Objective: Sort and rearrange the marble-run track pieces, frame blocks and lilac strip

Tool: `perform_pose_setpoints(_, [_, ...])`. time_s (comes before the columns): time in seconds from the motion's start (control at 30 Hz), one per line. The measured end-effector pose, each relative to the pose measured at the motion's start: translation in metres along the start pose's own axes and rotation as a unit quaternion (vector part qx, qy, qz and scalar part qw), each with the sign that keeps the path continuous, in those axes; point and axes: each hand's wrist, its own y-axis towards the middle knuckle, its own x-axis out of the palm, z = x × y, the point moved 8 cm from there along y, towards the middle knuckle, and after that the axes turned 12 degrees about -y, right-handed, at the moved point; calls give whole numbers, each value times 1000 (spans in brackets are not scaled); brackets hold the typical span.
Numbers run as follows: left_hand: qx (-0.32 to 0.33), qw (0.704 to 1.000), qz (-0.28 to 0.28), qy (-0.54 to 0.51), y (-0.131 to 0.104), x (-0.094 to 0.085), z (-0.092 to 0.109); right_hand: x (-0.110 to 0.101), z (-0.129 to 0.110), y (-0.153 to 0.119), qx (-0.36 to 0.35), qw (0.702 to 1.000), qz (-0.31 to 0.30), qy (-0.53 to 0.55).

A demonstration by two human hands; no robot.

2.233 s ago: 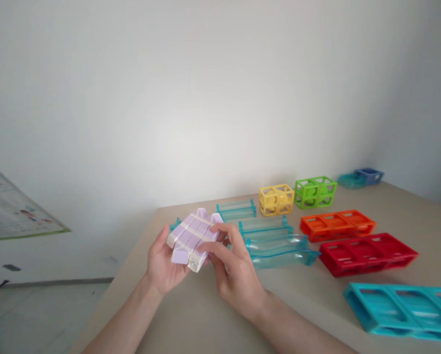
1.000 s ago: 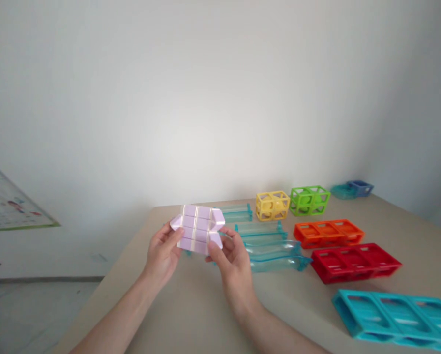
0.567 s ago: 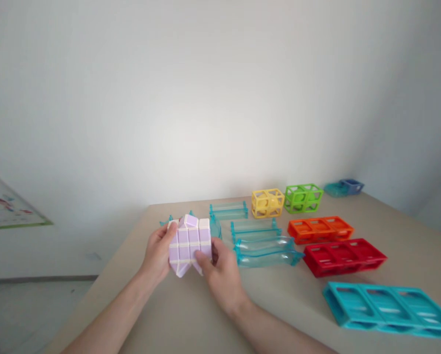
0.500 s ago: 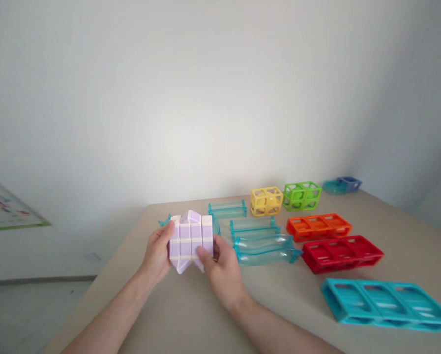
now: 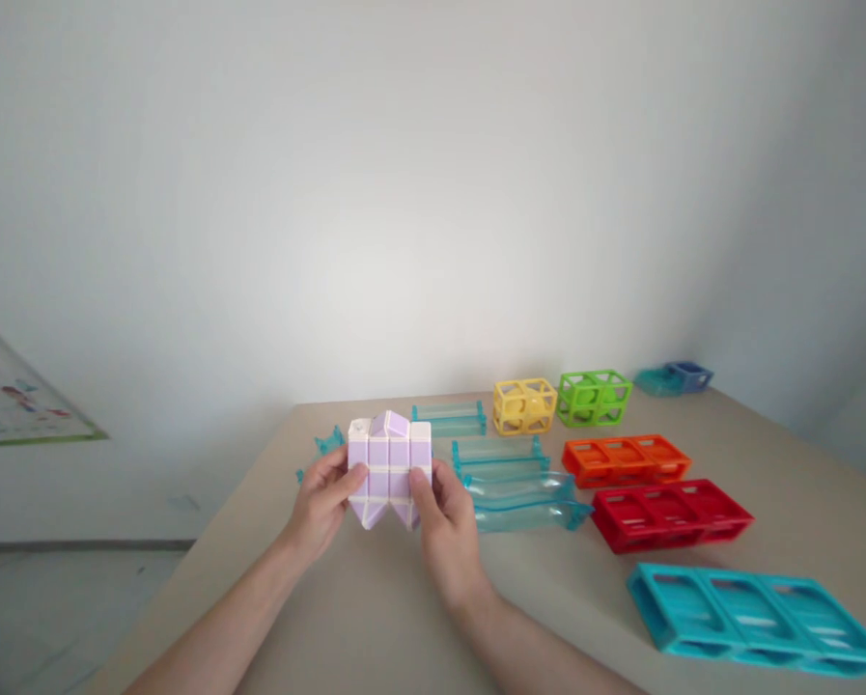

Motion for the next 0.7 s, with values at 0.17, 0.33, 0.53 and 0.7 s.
perform_pose_setpoints(0.17, [-6, 1000, -5, 14, 0, -2, -3, -2, -9, -2, -20, 1000, 12, -19])
perform_pose_setpoints(0.33, [9, 1000, 0, 26, -1, -3, -4, -3, -10, -5, -33, 999, 22, -23])
perform_pose_setpoints(0.53, [15, 999, 1, 40, -4, -1, -7, -3, -2, -6, -26, 999, 32, -35])
perform_pose_setpoints(0.7, [19, 999, 1, 48, -5, 1, -4, -4, -2, -9, -27, 998, 43, -41])
